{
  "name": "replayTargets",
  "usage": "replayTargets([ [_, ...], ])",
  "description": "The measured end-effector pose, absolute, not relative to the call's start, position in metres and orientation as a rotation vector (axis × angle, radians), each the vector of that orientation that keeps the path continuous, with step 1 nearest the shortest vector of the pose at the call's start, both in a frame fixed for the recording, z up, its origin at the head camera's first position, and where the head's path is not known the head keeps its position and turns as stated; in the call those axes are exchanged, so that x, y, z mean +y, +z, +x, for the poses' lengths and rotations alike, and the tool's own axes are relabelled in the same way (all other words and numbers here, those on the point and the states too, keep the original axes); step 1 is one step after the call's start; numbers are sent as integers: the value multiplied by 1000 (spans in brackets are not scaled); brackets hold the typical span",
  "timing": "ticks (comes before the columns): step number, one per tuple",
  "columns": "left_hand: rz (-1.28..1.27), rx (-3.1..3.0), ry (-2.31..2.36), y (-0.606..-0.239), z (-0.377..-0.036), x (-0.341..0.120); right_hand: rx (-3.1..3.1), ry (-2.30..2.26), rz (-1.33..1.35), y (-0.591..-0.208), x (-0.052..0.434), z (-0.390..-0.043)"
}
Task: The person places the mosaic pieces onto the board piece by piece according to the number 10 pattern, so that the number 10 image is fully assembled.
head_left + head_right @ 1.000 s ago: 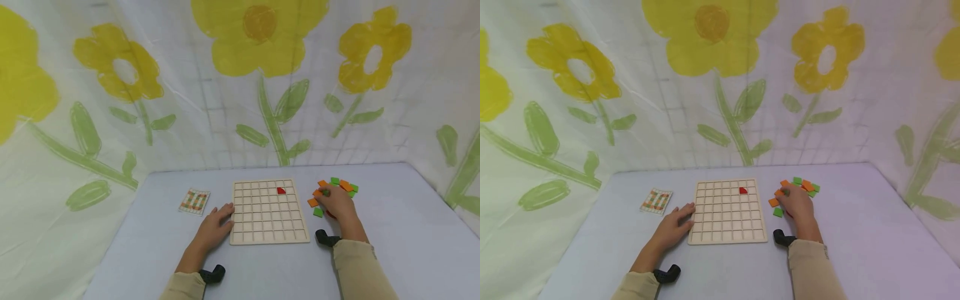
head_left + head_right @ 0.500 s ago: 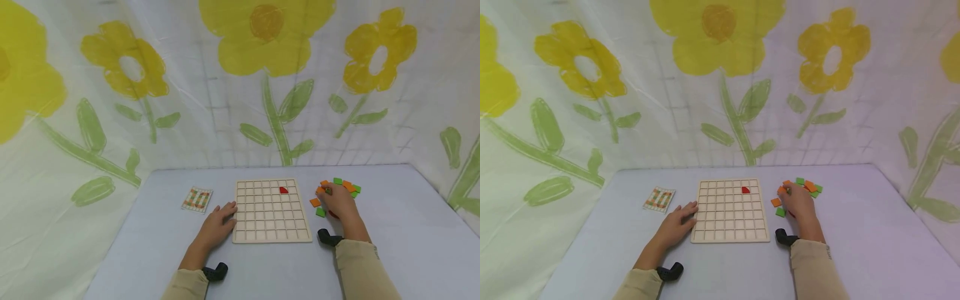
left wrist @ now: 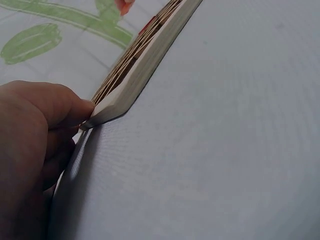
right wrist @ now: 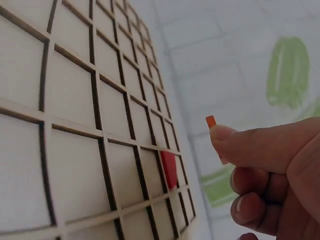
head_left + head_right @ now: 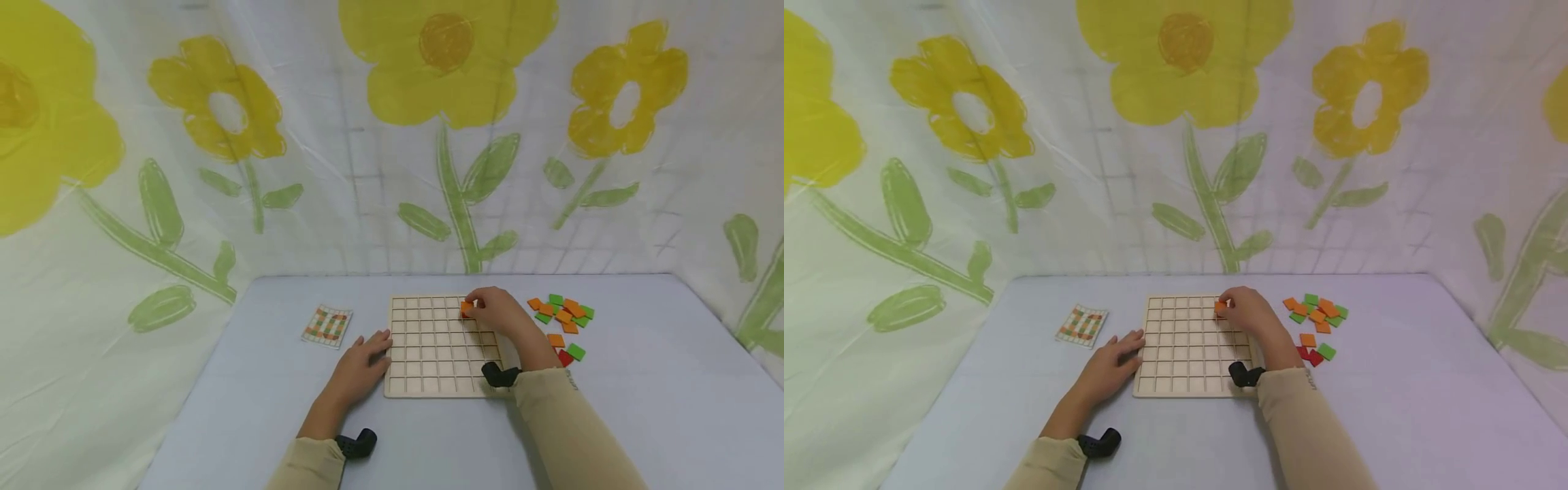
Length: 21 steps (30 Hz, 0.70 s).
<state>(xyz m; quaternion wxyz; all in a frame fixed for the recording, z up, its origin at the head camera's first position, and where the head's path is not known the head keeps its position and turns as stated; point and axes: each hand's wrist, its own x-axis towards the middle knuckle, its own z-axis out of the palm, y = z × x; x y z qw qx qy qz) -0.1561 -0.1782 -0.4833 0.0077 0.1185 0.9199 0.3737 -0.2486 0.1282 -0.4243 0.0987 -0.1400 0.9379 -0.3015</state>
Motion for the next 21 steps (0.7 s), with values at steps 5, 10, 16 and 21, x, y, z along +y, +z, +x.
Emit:
replayTargets([
  [5,355,2865,1176,-486,-156,-178,2767,-807,-475,-426,111,-264],
  [10,359,2853,1203,-485,-156,-177,2745,-759,-484,-436,106,-271],
  [16,359,2852,1201,-483,-155,-177,2724,-758,-486,-440,107,-269],
  [21,351,2854,1197,-480,-155,-177,2705,-772,-503,-438,108,-268],
])
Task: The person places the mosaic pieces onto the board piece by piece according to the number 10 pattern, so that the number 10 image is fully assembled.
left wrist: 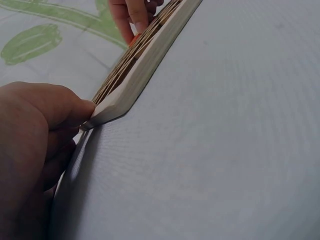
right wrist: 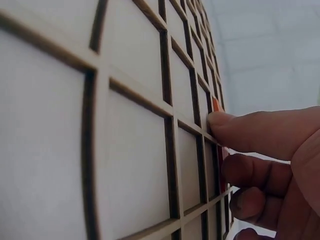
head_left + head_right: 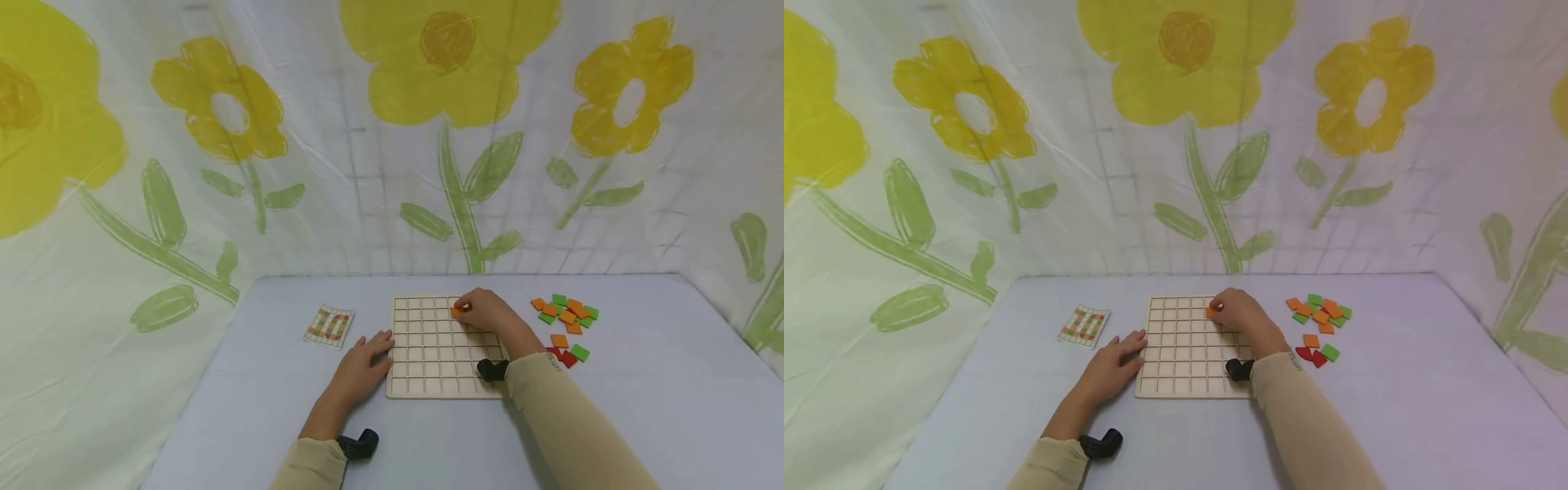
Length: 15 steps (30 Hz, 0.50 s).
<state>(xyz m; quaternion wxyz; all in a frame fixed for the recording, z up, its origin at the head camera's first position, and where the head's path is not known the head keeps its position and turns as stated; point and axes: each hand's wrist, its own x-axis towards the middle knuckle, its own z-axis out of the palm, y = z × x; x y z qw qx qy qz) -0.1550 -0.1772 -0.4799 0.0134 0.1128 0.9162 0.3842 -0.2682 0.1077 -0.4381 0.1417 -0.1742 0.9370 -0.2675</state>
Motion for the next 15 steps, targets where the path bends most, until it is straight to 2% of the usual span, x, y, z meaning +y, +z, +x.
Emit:
replayTargets([
  [15,360,2847,1202,-481,-156,-178,2729,-805,-447,-439,105,-264],
])
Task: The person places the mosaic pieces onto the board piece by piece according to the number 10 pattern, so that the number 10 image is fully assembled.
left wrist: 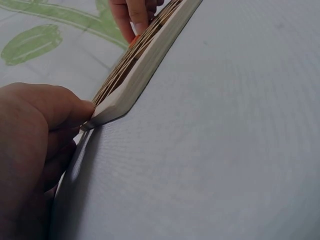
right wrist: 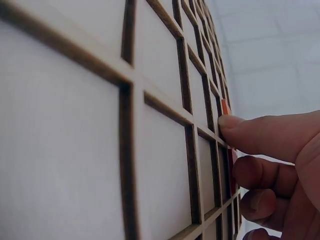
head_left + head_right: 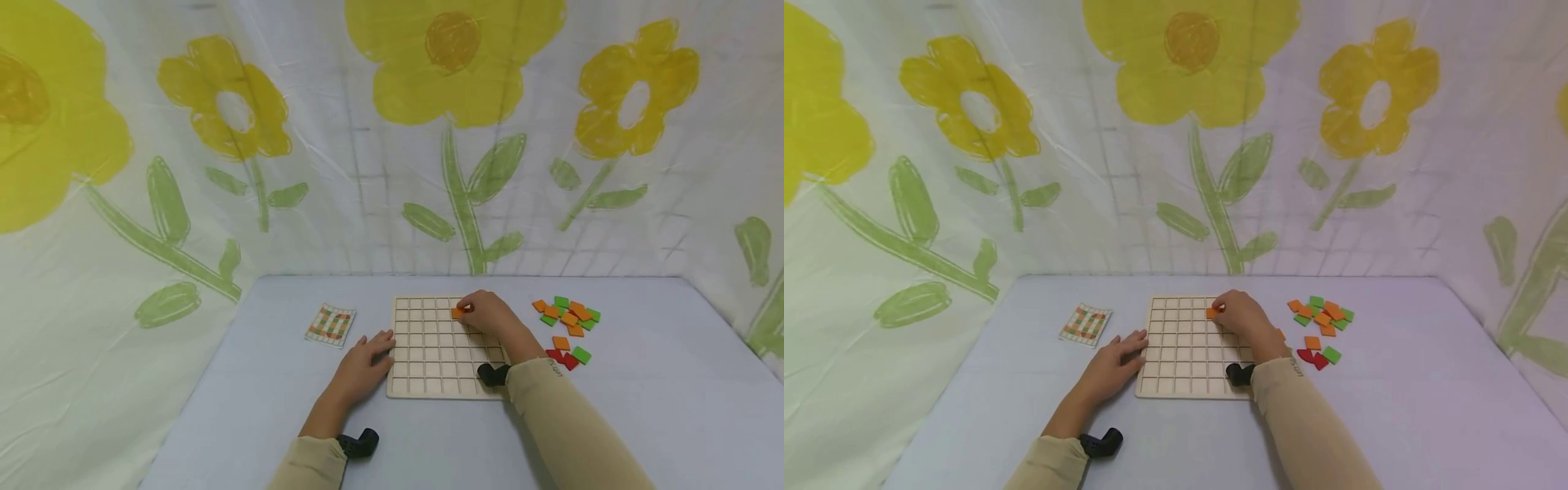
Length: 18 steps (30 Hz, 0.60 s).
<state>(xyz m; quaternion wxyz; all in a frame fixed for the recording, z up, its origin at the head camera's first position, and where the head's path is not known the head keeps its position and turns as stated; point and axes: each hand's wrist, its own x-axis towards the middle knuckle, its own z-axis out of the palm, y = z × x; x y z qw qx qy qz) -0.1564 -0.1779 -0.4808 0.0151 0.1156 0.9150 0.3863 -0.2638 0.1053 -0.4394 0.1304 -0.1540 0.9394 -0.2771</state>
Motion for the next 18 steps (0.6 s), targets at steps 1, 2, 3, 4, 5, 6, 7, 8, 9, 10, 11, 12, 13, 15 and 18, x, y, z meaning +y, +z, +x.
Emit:
replayTargets([
  [1,359,2847,1201,-481,-156,-178,2727,-805,-448,-440,105,-264],
  [2,359,2848,1199,-481,-156,-178,2724,-803,-443,-440,105,-265],
  [3,358,2849,1198,-481,-156,-178,2723,-800,-446,-440,105,-265],
  [4,358,2850,1197,-481,-156,-178,2724,-797,-445,-441,105,-265],
  [5,359,2852,1195,-481,-156,-178,2727,-794,-448,-441,106,-264],
  [6,361,2854,1192,-481,-156,-178,2733,-795,-448,-440,107,-264],
  [7,361,2855,1189,-481,-156,-178,2738,-805,-446,-439,109,-263],
  [8,361,2857,1186,-481,-156,-178,2742,-826,-426,-439,111,-261],
  [9,363,2858,1185,-482,-156,-178,2750,-846,-412,-439,115,-260],
  [10,366,2860,1180,-482,-156,-178,2754,-874,-384,-439,119,-257],
  [11,368,2864,1175,-482,-156,-178,2759,-899,-360,-438,123,-255],
  [12,371,2866,1173,-482,-156,-177,2767,-930,-321,-438,128,-252],
  [13,371,2869,1172,-482,-156,-177,2775,-953,-283,-439,134,-249],
  [15,375,2877,1179,-482,-156,-178,2789,-981,-225,-440,146,-245],
  [18,357,2884,1188,-482,-156,-178,2803,-999,-128,-441,166,-240],
])
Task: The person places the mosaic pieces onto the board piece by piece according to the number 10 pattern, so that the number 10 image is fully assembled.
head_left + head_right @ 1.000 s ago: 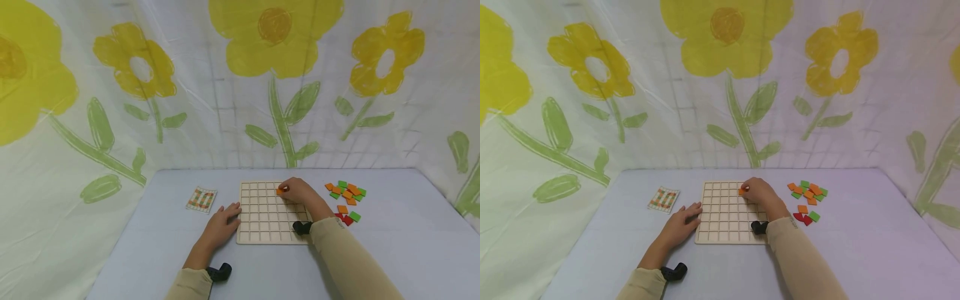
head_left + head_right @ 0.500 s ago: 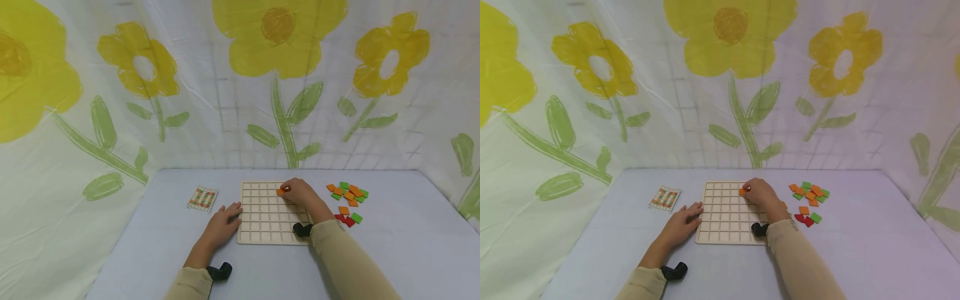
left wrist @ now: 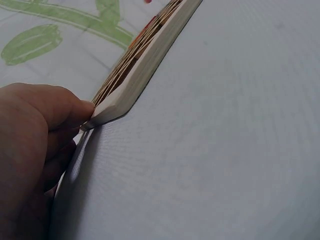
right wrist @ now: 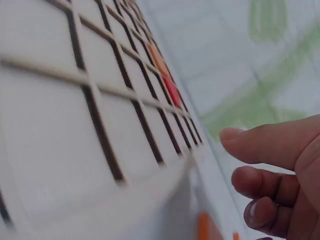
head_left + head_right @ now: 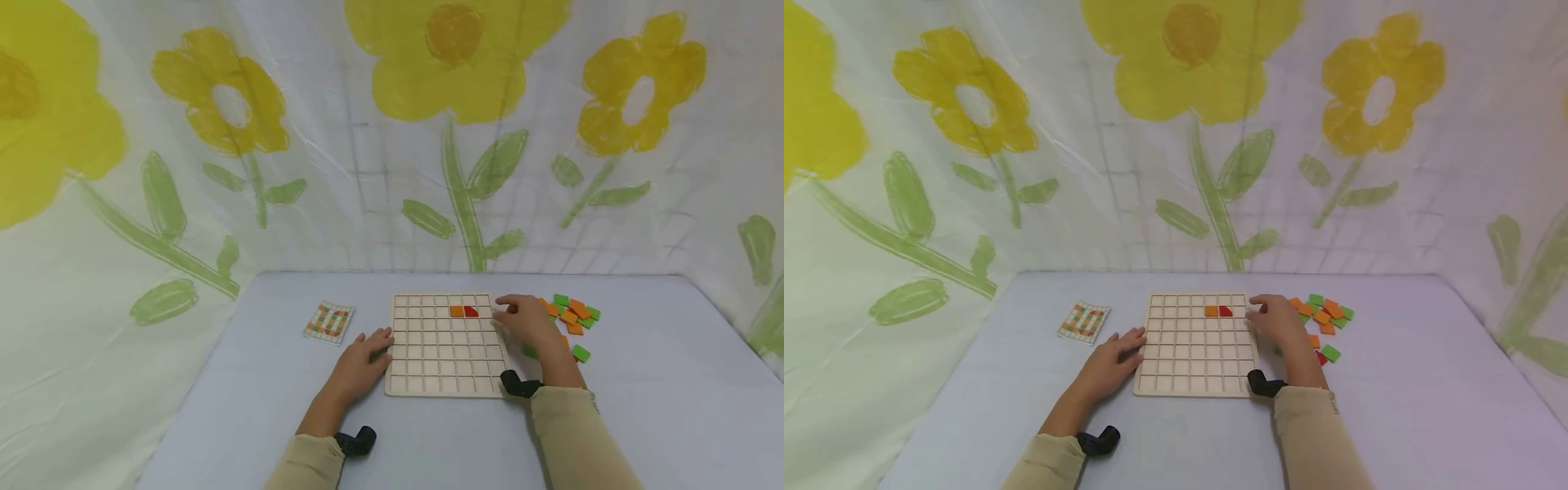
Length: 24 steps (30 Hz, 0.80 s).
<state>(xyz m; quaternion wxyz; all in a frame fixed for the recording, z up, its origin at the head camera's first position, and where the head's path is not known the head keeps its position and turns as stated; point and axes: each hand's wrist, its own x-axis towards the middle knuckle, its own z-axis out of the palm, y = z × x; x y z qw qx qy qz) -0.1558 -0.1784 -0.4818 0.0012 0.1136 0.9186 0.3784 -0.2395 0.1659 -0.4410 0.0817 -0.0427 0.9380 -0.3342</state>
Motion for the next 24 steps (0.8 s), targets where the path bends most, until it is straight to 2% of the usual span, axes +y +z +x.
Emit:
replayTargets([
  [10,328,2889,1204,-482,-155,-181,2823,-1004,38,-437,219,-229],
  [20,337,2879,1221,-481,-157,-180,2623,-832,-126,-433,225,-217],
  [24,343,2878,1211,-482,-158,-177,2574,-814,-114,-436,227,-213],
])
